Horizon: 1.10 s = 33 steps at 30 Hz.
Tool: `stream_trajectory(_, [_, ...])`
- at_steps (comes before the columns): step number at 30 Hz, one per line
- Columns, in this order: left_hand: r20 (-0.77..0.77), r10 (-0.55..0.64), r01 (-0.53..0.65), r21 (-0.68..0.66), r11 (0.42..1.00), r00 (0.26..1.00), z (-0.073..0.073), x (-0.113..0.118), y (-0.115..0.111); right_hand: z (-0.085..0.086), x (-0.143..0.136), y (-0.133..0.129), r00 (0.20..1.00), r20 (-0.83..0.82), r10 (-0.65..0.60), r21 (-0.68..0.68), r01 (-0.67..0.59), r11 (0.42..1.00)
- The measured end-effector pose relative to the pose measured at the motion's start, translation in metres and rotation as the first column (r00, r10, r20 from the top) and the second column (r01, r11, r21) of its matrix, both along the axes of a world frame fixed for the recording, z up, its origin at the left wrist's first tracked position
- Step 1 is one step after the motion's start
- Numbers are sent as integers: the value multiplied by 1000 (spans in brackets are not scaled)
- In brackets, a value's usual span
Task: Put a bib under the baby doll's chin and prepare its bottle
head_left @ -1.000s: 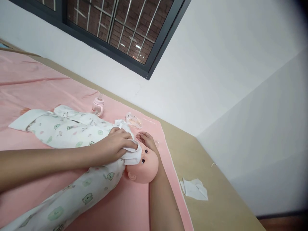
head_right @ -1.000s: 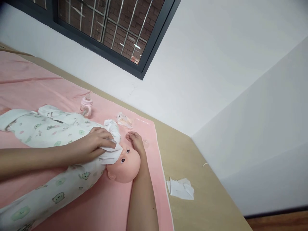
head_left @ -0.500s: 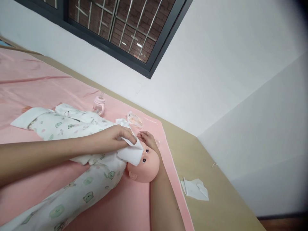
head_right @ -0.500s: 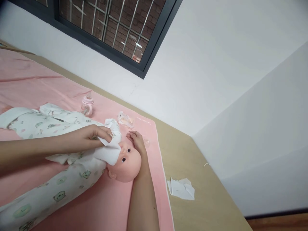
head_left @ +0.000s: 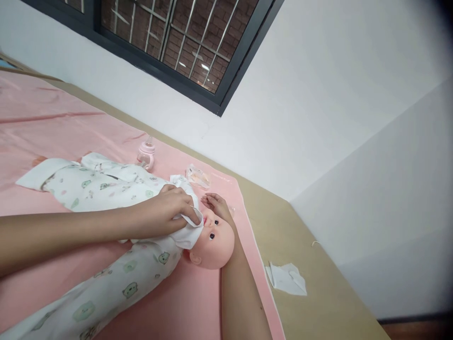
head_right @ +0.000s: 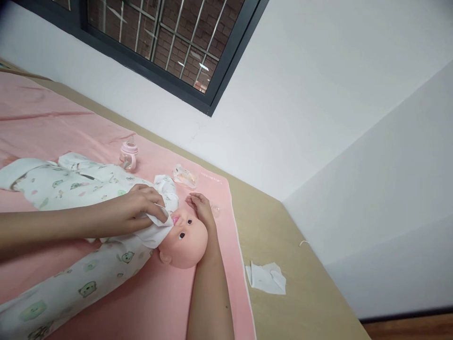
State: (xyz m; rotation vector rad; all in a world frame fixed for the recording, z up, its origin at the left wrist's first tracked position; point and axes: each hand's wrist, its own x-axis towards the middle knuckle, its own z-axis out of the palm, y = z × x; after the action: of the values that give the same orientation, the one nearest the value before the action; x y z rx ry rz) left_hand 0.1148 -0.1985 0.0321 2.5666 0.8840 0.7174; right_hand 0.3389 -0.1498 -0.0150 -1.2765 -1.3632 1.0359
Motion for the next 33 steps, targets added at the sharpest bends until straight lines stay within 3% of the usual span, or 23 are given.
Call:
stream_trajectory(10, [-15,30,-29,25,999,999,-3,0,2,9,-9,-20,997,82,6,76,-12,997])
stream_trajectory(20, [-27,88,-86,83,993,996,-3,0,5,2,-5,-8,996,87,27,81,-34,996])
stream_trajectory(33, [-13,102,-98,168,981,995,-21,7,9,-33,24,53,994,-83,74,-55,-79,995])
